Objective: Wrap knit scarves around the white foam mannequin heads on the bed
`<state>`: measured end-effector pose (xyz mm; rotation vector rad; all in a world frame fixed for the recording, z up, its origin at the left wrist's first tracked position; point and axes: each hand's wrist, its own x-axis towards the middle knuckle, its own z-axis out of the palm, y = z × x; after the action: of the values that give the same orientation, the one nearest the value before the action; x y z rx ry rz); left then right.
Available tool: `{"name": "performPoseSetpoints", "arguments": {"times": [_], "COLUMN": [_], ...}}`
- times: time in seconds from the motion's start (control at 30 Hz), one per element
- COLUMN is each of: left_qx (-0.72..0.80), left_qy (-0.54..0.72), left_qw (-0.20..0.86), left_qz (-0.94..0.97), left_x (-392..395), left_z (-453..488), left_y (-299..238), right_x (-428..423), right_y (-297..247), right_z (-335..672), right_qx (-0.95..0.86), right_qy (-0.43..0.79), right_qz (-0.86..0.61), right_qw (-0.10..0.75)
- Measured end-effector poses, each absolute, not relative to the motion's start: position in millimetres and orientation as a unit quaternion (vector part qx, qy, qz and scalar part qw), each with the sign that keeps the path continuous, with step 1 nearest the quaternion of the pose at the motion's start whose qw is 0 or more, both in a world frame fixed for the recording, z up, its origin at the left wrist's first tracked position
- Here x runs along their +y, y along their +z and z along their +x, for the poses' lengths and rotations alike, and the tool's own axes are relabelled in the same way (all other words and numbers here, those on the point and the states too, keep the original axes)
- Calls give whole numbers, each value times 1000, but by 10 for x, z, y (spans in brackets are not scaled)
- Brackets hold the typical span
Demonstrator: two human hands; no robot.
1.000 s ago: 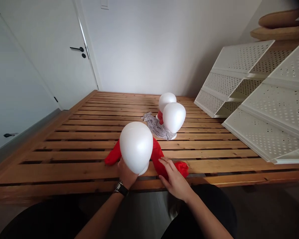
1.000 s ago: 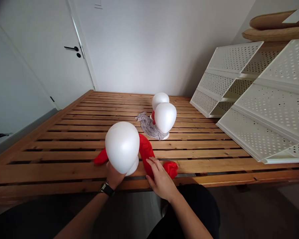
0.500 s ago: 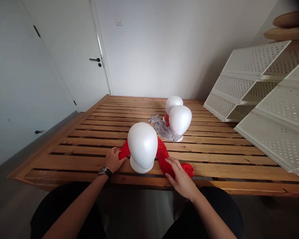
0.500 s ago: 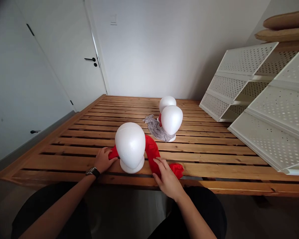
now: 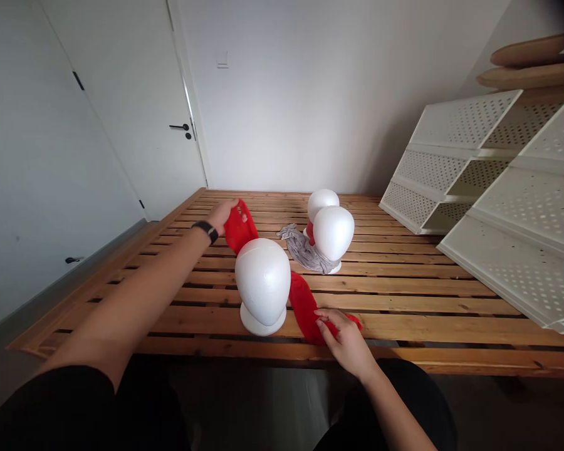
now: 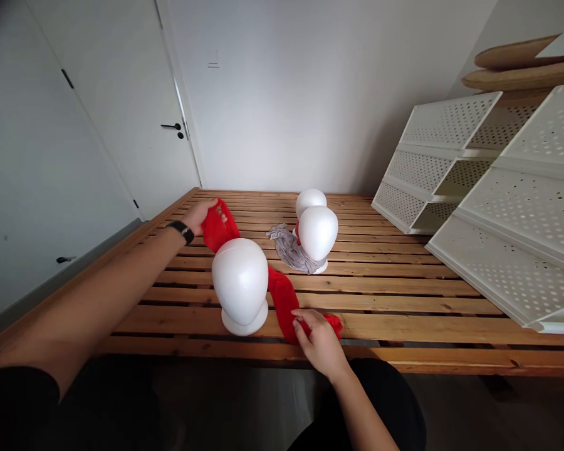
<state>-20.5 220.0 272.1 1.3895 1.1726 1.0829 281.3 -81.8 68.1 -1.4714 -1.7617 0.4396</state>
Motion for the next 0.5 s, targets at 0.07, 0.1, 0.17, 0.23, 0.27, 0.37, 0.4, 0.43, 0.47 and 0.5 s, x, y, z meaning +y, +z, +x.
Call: {"name": "performPoseSetpoints", "arguments": {"times": [0.07, 0.1, 0.17, 0.23, 0.27, 0.37, 0.4, 0.43, 0.47, 0.5], "left_qx": [436, 410, 357, 317, 302, 284, 282, 280, 277, 272], "left_qy": [458, 457, 433, 386, 362, 299, 281, 262, 242, 221], "left_qw": [534, 557, 594, 605, 605, 610, 615, 620, 623, 624], "left_qz": [561, 559, 577, 620, 642, 677, 681, 685, 690, 698], "left_x": [2299, 2321, 2326, 2302, 2285, 2203, 2156, 2095, 2016, 1923], "left_z": [82, 224, 493, 733, 843, 1141, 1231, 1316, 1396, 1471], "left_y": [3074, 3221, 3453, 3613, 3671, 3797, 3834, 3872, 3912, 3955], "right_x": [-809, -812, -835, -868, -880, -833, -771, -679, -557, -409], "right_y": [697, 706, 719, 718, 713, 737, 785, 865, 981, 1134], "right_z": [2804, 2800, 2797, 2807, 2821, 2903, 2945, 2993, 3043, 3093], "right_qx": [-693, -693, -692, -688, -684, -656, -635, -609, -578, -551], "right_qy": [166, 164, 167, 173, 176, 180, 171, 154, 136, 112], "right_qz": [-579, -579, -579, -583, -585, -584, -583, -582, -579, -572], "right_qw": [397, 398, 397, 397, 399, 443, 477, 516, 558, 597]}}
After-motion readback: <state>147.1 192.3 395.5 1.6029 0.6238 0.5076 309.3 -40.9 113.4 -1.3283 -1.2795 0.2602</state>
